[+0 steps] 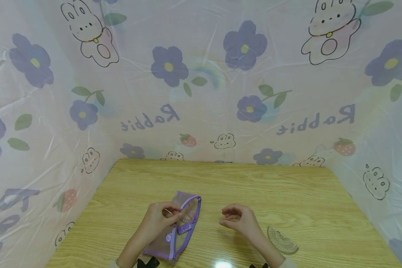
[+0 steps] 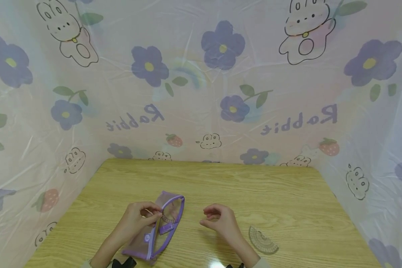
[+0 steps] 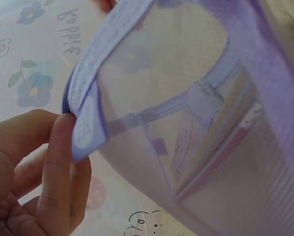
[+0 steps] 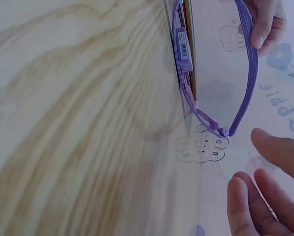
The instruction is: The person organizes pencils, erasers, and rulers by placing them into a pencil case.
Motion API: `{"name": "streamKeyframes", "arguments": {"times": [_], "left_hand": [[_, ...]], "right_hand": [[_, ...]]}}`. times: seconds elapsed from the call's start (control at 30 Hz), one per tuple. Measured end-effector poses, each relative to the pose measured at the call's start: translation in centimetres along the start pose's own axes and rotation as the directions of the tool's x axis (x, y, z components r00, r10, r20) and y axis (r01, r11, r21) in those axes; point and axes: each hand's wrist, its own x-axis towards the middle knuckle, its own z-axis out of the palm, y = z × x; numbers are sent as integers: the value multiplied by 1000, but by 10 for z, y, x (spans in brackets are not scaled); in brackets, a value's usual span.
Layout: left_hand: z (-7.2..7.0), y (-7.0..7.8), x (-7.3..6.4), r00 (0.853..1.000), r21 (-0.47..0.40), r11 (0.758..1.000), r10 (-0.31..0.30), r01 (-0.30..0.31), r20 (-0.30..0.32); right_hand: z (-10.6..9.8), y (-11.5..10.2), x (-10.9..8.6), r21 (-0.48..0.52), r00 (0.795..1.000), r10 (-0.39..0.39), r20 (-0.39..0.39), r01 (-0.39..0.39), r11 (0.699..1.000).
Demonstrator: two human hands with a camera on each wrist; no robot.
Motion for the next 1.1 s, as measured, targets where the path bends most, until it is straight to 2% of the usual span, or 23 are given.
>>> {"name": "streamKeyframes", "arguments": {"times": [0.23,0.63,0.83,1.1], "left_hand": [[-1,0,-2,1000,-4,1000,-9,9,-11],[-3,-1,-3,1000,18,1000,-9,9,-5],[-2,-1,-2,1000,4,1000,-19,20,-11],[-1,0,-1,1000,-28,999,-17,17,-2]], "right_hand": [[-8,2,-7,-25,1000,-10,-7,10,1000],[-22,6,-18,-15,999,35,-37,-36,999],[-29,10,-22,-26,999,18,-45,-19,999],[-35,10,-26,-17,996,34,-80,-36,999]]}}
